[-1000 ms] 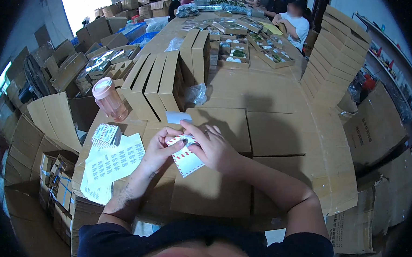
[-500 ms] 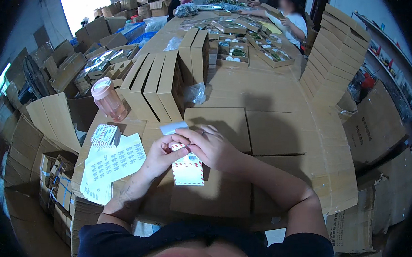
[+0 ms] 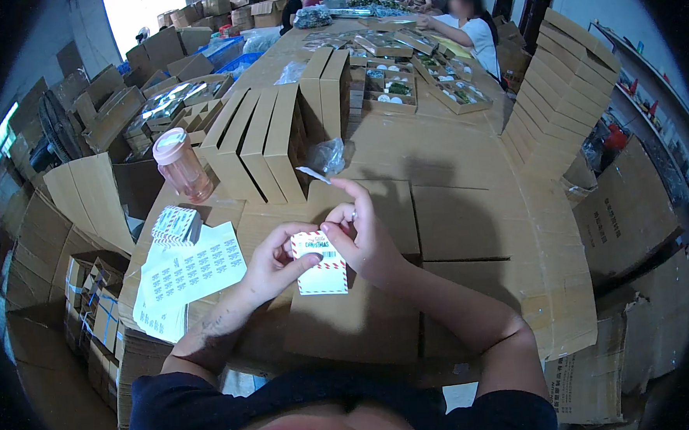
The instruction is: Peeling stickers from sheets and applying them to the tops of small cardboard boxes.
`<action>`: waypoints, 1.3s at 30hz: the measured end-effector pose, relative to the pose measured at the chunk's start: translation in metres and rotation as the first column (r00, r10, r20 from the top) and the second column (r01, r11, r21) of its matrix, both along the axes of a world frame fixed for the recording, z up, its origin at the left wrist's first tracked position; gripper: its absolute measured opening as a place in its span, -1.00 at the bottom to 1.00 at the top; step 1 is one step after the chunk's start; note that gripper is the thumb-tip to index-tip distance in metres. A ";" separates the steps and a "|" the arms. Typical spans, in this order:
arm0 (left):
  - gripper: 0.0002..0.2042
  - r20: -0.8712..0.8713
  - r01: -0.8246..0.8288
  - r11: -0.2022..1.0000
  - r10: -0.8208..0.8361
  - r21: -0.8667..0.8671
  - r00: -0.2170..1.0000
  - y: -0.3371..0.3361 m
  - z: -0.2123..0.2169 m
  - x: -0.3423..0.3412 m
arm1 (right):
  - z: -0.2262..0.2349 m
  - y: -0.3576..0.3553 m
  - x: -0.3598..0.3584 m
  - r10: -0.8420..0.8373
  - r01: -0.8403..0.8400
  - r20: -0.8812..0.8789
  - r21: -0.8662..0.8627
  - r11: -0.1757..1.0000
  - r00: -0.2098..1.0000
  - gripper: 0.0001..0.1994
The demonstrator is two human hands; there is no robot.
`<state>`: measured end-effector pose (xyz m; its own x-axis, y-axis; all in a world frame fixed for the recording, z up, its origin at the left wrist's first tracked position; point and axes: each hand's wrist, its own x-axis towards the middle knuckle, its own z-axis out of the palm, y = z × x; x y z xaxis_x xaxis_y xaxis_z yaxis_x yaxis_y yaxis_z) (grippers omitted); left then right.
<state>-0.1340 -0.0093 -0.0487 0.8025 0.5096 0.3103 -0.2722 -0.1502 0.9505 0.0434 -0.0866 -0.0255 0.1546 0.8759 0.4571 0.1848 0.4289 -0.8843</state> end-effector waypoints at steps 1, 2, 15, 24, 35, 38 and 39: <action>-0.62 0.010 -0.030 1.000 0.030 -0.002 0.999 0.002 -0.002 0.000 | 0.000 0.000 0.001 0.000 0.000 0.000 0.000 1.000 1.000 -0.46; -0.63 0.019 -0.061 0.998 0.061 -0.004 0.998 0.003 -0.003 0.000 | 0.000 0.001 0.003 -0.076 0.061 0.186 0.086 0.994 0.980 -0.47; -0.78 0.018 -0.070 0.996 0.071 -0.047 0.997 0.007 -0.008 0.003 | 0.016 -0.004 0.006 -0.156 -0.025 0.689 0.245 0.969 0.708 -0.49; -0.85 0.009 -0.032 0.992 0.034 -0.125 0.999 0.007 -0.012 0.002 | 0.011 -0.003 0.004 -0.218 -0.089 0.716 0.364 0.927 0.663 -0.49; -0.78 0.056 -0.303 0.951 0.307 -0.067 0.950 0.014 -0.017 0.002 | 0.004 -0.010 -0.012 -0.346 -0.029 0.867 0.381 0.924 0.359 -0.46; -0.78 0.048 -0.340 0.940 0.342 -0.043 0.939 0.015 -0.015 0.004 | -0.009 -0.006 -0.013 -0.394 -0.021 0.854 0.425 0.905 0.339 -0.41; -0.77 0.063 -0.303 0.949 0.309 -0.091 0.949 0.018 -0.017 0.004 | -0.010 -0.006 -0.014 -0.367 -0.007 0.863 0.394 0.919 0.346 -0.40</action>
<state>-0.1302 0.0092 -0.0656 0.5797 0.7526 0.3124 -0.2964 -0.1624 0.9411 0.0298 -0.0925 -0.0352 -0.3817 0.6833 0.6224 0.8904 0.4524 0.0494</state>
